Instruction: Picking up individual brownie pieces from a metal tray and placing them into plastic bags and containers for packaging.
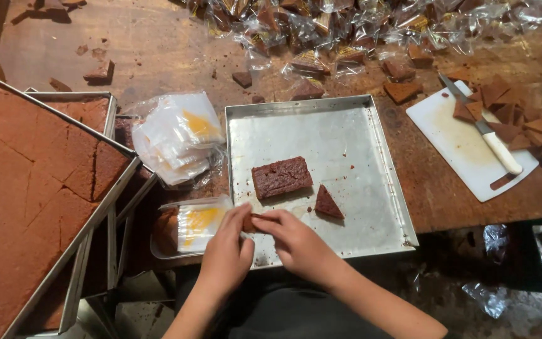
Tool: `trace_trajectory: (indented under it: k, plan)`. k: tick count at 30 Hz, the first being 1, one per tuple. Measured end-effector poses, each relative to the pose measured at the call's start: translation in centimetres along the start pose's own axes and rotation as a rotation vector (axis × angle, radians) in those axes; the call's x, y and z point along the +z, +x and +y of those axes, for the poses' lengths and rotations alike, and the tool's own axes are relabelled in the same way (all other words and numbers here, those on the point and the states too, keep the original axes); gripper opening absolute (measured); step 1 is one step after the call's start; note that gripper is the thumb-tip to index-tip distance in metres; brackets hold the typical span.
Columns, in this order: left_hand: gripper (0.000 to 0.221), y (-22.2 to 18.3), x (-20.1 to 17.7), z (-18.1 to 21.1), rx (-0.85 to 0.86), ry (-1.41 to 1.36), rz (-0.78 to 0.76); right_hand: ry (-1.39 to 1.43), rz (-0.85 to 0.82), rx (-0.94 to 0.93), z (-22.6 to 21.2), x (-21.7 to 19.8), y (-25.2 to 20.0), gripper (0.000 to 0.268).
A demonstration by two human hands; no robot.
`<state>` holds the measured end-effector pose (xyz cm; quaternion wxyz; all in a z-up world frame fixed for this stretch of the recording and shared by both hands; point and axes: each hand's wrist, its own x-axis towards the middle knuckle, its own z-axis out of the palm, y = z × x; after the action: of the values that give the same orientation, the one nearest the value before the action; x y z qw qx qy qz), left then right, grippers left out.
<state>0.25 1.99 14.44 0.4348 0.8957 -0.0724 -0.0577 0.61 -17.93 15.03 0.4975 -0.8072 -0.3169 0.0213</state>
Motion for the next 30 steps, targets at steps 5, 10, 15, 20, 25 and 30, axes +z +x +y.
trace_trajectory:
  k: [5,10,15,20,25,30]
  plan:
    - [0.064,-0.5,0.7,0.2,0.145,0.152,0.064,-0.045,-0.028,0.034,0.6,0.1,-0.4,0.044]
    - [0.066,0.0,0.3,-0.8,0.035,-0.125,0.046,-0.035,0.087,-0.107,0.7,-0.4,-1.1,0.042]
    - [0.06,-0.7,0.3,-1.1,0.023,-0.204,-0.096,-0.049,0.033,-0.326,0.1,-0.2,-0.9,0.034]
    - [0.064,-1.6,1.3,-1.1,0.29,0.083,0.02,-0.099,-0.073,0.044,-0.1,0.0,-0.1,0.038]
    - [0.046,-2.5,3.0,1.1,0.69,0.155,0.137,-0.074,0.153,0.169,2.5,0.4,-0.5,0.041]
    - [0.07,-2.5,3.3,1.6,0.477,-0.072,-0.084,-0.131,-0.334,0.626,-1.0,-3.9,1.7,0.078]
